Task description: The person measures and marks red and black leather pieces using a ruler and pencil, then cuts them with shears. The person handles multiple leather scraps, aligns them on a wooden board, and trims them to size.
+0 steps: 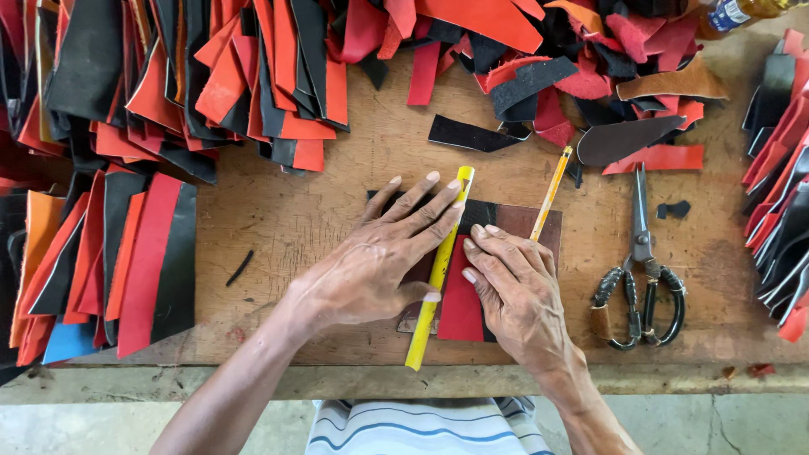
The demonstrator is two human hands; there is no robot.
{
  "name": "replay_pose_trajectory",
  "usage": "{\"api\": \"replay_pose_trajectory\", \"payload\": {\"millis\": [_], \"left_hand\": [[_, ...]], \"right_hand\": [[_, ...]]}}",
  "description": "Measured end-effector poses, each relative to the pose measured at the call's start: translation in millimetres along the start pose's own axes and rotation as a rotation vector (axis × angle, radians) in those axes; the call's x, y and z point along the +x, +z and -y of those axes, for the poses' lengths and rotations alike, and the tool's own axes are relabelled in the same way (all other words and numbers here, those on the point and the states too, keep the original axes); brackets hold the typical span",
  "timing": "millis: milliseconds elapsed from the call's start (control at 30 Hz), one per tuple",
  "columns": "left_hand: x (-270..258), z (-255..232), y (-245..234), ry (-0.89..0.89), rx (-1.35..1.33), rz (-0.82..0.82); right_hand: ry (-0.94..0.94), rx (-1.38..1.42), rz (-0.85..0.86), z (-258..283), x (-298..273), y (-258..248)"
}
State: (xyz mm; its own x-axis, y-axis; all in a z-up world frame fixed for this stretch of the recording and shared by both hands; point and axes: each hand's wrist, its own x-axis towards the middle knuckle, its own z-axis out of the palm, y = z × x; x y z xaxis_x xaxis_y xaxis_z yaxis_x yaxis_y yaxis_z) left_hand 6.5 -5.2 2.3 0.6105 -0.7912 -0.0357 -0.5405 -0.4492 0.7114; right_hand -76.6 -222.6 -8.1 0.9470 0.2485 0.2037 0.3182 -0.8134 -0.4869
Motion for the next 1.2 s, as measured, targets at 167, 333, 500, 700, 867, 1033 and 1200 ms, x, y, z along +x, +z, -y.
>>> {"api": "replay_pose_trajectory", "payload": {"millis": [167, 333, 500, 700, 867, 1033, 1200], "left_hand": [[1.5, -1.7, 1.3, -0.037, -0.014, -0.018], [0.3, -1.3, 1.4, -0.022, -0.016, -0.036], [1.2, 0.3, -0.9, -0.024, -0.026, 0.007], [2.8, 3.8, -1.1, -0.017, -0.021, 0.03], [1.8, 3.1, -0.6, -0.024, -0.016, 0.016], [1.6, 1.8, 0.0, -0.026, -0.011, 0.001], [1.2, 2.2, 0.3, -0.026, -0.023, -0.006]], "right_hand": [[0.003, -0.001, 0.002, -0.6, 0.6, 0.4], [0.009, 0.001, 0.012, -1.1, 0.0, 0.9], [0.004, -0.003, 0.004, -0.9, -0.4, 0.6], [0.003, -0.004, 0.008, -0.8, -0.1, 0.7], [0.004, -0.007, 0.007, 0.4, 0.3, 0.4], [0.002, -0.005, 0.009, 0.2, -0.2, 0.3], [0.008, -0.002, 0.011, 0.3, -0.6, 0.5]]}}
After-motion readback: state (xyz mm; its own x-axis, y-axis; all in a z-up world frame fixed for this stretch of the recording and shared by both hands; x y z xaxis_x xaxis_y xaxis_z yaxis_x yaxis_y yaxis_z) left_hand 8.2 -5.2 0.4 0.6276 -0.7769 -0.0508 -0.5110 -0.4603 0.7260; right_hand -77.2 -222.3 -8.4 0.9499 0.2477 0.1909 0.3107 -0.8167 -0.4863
